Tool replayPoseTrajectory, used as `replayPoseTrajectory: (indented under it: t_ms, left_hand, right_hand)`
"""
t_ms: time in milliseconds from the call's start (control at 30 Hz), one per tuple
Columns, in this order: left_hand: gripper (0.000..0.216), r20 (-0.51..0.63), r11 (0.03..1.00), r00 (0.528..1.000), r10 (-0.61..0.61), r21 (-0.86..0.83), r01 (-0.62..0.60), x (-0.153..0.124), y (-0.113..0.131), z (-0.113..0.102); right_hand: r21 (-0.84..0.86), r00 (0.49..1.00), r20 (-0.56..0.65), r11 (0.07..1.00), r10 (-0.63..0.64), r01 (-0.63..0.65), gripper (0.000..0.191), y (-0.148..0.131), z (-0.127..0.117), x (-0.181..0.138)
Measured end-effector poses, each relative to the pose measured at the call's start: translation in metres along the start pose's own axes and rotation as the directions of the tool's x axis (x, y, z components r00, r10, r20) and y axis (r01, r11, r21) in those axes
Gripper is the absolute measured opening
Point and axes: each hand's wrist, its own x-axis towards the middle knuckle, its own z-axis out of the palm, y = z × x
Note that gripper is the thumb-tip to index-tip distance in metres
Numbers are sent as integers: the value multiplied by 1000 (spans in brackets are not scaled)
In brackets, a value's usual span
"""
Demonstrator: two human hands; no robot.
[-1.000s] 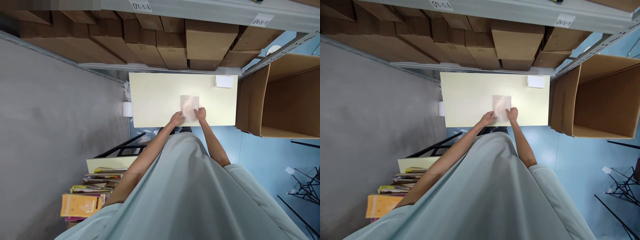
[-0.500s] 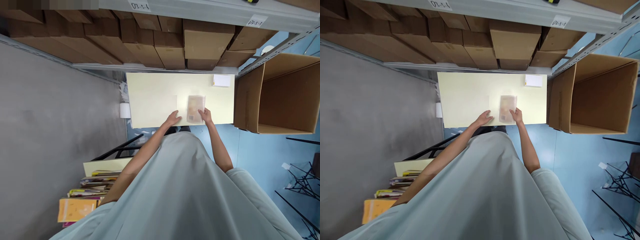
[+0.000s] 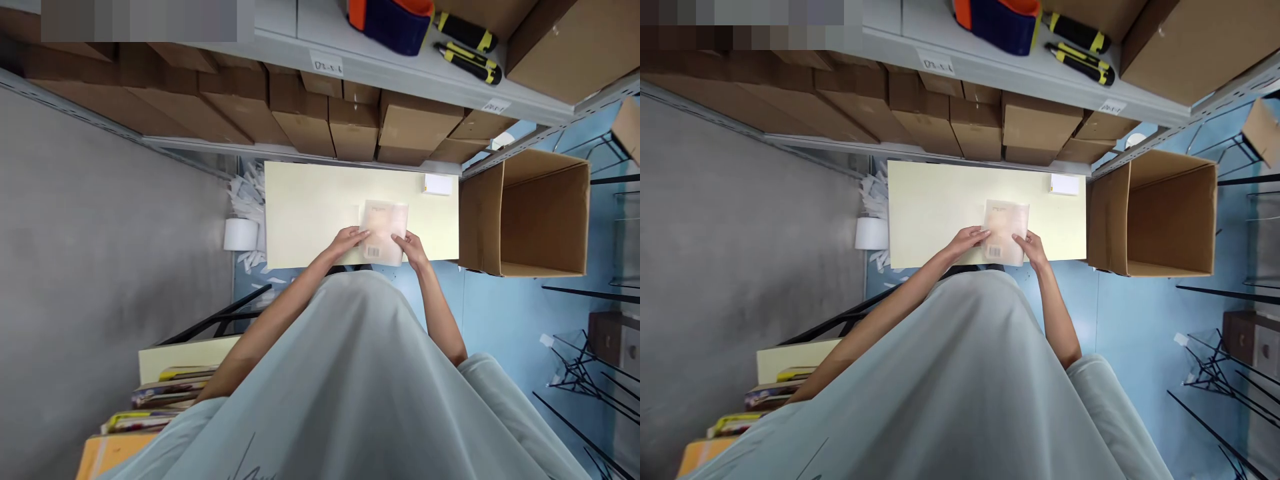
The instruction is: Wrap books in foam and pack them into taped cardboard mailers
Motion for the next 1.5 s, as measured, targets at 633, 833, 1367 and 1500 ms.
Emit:
replayPoseTrajectory:
  t_ms: [633, 833, 1367, 1500]
  left_hand:
    - [25, -214, 858, 890, 402, 428, -284, -65, 100, -80]
    - [33, -154, 765, 866, 475, 558, -320, -87, 111, -78]
    - [55, -110, 980, 983, 147, -119, -160, -64, 74, -192]
    - [67, -43, 949, 994, 104, -294, -112, -77, 71, -201]
  right_hand:
    - [-129, 997, 64, 991, -35, 43, 66, -59, 154, 18]
    - [-66, 970, 144, 976, -197, 208, 59, -71, 212, 0]
    - [-25, 986, 153, 997, -71, 76, 53, -72, 220, -2]
    - [-32, 985, 158, 996, -72, 78, 45, -78, 226, -2]
